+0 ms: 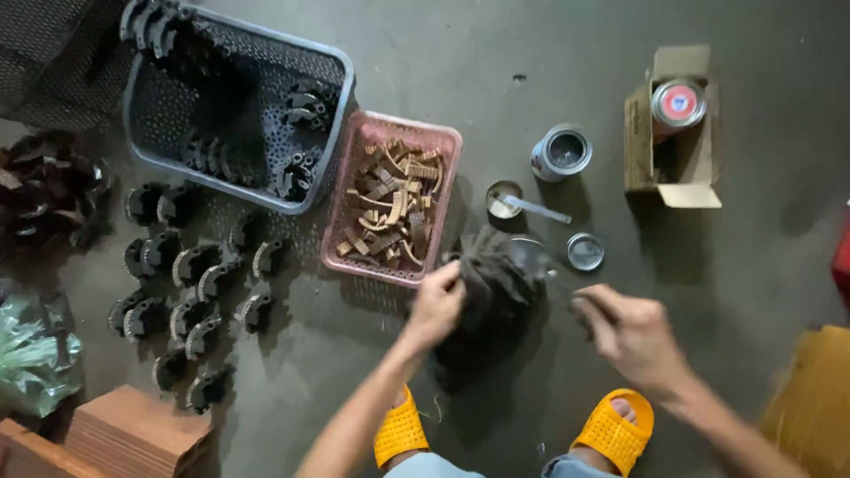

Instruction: Cleaning a metal cup and then mixing two components from separate cans into a smaller container using a spoon.

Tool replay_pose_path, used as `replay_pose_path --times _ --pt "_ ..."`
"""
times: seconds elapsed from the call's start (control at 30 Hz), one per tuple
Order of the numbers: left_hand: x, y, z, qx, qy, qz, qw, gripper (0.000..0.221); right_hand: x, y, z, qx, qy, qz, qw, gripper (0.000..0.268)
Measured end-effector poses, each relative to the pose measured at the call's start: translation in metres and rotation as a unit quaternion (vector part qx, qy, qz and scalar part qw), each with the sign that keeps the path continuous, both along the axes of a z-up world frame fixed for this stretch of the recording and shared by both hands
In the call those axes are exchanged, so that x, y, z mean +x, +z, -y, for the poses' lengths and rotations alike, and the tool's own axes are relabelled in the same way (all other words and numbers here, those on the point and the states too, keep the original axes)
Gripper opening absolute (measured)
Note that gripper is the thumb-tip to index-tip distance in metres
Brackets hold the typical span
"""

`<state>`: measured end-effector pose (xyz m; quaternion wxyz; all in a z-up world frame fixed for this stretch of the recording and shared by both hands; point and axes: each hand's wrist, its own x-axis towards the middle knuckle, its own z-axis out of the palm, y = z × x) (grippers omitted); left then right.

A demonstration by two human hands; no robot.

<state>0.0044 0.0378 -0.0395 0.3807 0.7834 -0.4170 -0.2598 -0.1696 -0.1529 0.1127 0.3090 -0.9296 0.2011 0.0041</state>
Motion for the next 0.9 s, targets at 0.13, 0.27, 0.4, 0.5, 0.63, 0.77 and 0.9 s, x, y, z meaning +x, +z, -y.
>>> replay_pose_path --times 0.13,0.27,0.4,0.5,0.63,0.77,0.9 --pt "-0.033 0.026 0.027 -0.217 0.137 -0.378 0.889 0.027 0.004 -0.052 -0.045 0.197 -0.177 0.033 0.964 0.017" --pt "-0.042 0.043 0.045 -0.198 0.289 -0.374 0.859 0.023 0.011 -0.051 -0.061 0.023 -0.057 0.165 0.984 0.024" --pt "-0.047 0.036 0.056 -0.106 0.346 -0.234 0.902 0.027 0.014 -0.057 -0.064 -0.023 -0.032 0.123 0.992 0.024" --pt "-0.056 -0.003 0.055 -0.187 0.364 -0.140 0.902 0.028 0.013 -0.060 -0.075 -0.039 -0.021 0.121 0.992 0.027" --pt "-0.048 -0.070 0.047 -0.094 0.426 -0.156 0.886 0.042 0.014 -0.060 -0.076 -0.049 -0.020 0.131 0.990 0.024" --pt "-0.032 -0.072 0.036 -0.182 0.455 -0.477 0.730 0.052 0.012 -0.064 -0.067 0.001 -0.054 0.176 0.983 0.020" --pt "-0.029 0.005 0.032 -0.165 0.442 -0.668 0.576 0.036 0.013 -0.080 -0.050 0.165 -0.133 0.144 0.967 0.020"
